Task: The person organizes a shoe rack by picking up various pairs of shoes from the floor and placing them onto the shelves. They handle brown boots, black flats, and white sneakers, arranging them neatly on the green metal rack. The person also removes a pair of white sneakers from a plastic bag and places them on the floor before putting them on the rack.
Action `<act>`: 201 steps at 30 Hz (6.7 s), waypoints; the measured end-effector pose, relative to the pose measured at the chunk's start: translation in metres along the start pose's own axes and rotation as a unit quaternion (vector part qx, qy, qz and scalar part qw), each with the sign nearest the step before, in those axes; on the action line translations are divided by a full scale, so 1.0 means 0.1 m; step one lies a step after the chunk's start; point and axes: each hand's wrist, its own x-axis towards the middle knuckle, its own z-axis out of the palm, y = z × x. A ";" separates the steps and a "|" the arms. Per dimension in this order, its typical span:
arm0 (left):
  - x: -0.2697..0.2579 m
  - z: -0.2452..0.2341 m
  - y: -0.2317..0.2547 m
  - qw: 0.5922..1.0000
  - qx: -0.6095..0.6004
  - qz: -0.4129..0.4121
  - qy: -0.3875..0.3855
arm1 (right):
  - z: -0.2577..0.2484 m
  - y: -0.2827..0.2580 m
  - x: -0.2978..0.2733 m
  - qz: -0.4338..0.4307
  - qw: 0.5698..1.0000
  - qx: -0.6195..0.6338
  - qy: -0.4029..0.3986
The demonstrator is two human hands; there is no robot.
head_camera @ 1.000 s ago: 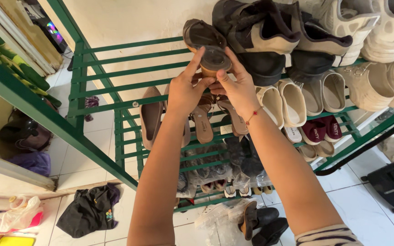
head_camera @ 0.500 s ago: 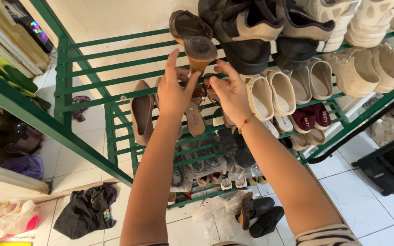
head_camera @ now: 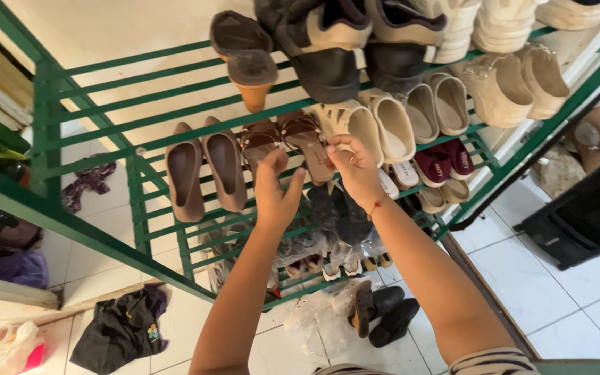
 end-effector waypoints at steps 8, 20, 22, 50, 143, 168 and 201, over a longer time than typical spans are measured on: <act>-0.46 0.50 -0.07 0.996 0.038 -0.073 -0.020 | -0.85 0.07 -0.29 0.021 0.998 0.003 0.054; -1.07 1.22 0.46 0.983 0.053 -0.157 0.075 | -1.99 -0.25 -0.80 -0.021 0.998 -0.049 0.016; -1.17 1.27 0.63 0.981 0.058 -0.172 0.072 | -2.13 -0.25 -0.87 -0.029 0.998 -0.049 0.007; -1.80 1.03 1.26 0.963 0.147 -0.221 0.039 | -2.28 -0.01 -1.56 0.058 0.994 -0.091 -0.007; -8.49 2.78 -3.45 0.783 0.225 -0.540 -0.212 | -3.47 6.89 -4.45 0.202 0.967 -0.124 0.091; -8.75 2.97 -3.30 0.620 -0.124 -0.753 -0.182 | -3.71 7.19 -4.76 0.302 0.945 -0.098 0.074; -7.58 2.47 -2.83 0.623 -0.233 -0.655 -0.359 | -3.09 6.22 -4.35 0.457 0.877 0.003 -0.146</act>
